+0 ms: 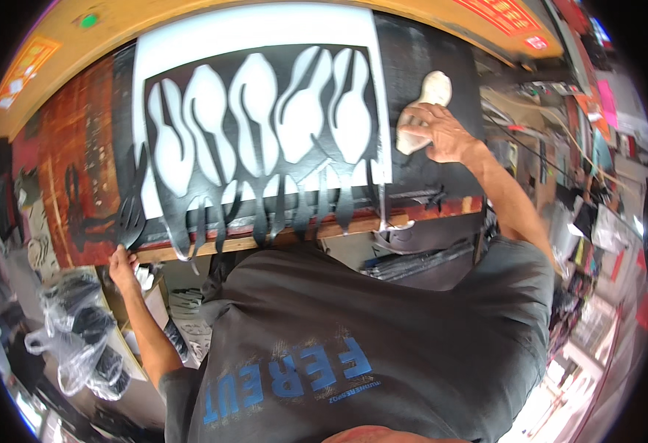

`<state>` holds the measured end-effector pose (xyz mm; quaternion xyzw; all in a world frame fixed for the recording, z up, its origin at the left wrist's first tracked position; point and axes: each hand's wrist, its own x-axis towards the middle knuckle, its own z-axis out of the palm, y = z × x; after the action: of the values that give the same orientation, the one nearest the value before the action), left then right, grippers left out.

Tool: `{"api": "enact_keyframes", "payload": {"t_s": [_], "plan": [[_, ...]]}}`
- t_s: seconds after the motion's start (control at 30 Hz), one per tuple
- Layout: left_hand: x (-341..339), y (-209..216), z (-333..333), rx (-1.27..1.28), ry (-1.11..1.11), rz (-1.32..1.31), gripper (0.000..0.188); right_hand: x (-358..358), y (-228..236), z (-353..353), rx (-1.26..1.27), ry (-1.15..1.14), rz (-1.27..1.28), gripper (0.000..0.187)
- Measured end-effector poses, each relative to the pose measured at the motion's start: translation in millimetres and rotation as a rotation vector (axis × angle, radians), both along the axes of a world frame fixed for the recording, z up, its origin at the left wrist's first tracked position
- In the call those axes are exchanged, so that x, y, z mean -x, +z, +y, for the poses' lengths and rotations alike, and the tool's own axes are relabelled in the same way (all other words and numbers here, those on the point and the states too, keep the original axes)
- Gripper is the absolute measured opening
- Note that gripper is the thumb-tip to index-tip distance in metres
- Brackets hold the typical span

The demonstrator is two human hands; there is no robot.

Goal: The person places black insoles into a clear plastic bag, ties the bag, and then arranges white insole templates on a black sheet. The person also handles a large black sheet and places it on the work surface.

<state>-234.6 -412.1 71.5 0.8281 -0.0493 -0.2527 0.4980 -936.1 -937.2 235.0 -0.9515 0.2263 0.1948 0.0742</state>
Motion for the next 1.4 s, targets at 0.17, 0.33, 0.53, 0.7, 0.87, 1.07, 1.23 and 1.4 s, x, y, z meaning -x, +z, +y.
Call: {"api": "enact_keyframes", "payload": {"t_s": [0.17,0.33,0.53,0.7,0.87,1.07,1.23,1.4], "plan": [[-4.8,-9.2,-5.9,-0.042,-0.006,-0.037,0.029,103.9,-63.1,36.2,0.019,-1.092,-0.476,0.049],[-12.6,-15.7,-9.7,-0.076,-0.008,-0.044,0.032,154.9,-138.3,148.9,0.105,-1.455,-0.022,0.084],[-23.1,-24.9,-12.8,-0.127,-0.078,-0.153,0.035,156.5,-186.7,243.1,0.539,-1.384,-0.507,0.030],[-31.1,-29.6,-13.8,-0.129,-0.100,-0.127,0.036,212.5,-210.0,259.7,0.408,-1.674,-0.746,0.035],[-34.3,-27.0,-11.2,-0.066,-0.088,-0.086,0.036,214.8,-246.6,271.5,0.043,-1.881,-0.821,0.032],[-21.4,-16.7,-9.0,0.024,-0.040,-0.028,0.031,137.8,-197.4,258.8,-0.098,-2.328,-1.426,0.077],[2.2,-6.2,-16.0,-0.008,-0.063,-0.051,0.033,120.9,-190.5,261.9,0.059,-1.974,-0.846,0.065],[22.1,20.6,-8.6,0.198,-0.104,0.097,0.035,161.3,-186.7,283.1,-0.143,-2.317,-1.128,0.028]]}}
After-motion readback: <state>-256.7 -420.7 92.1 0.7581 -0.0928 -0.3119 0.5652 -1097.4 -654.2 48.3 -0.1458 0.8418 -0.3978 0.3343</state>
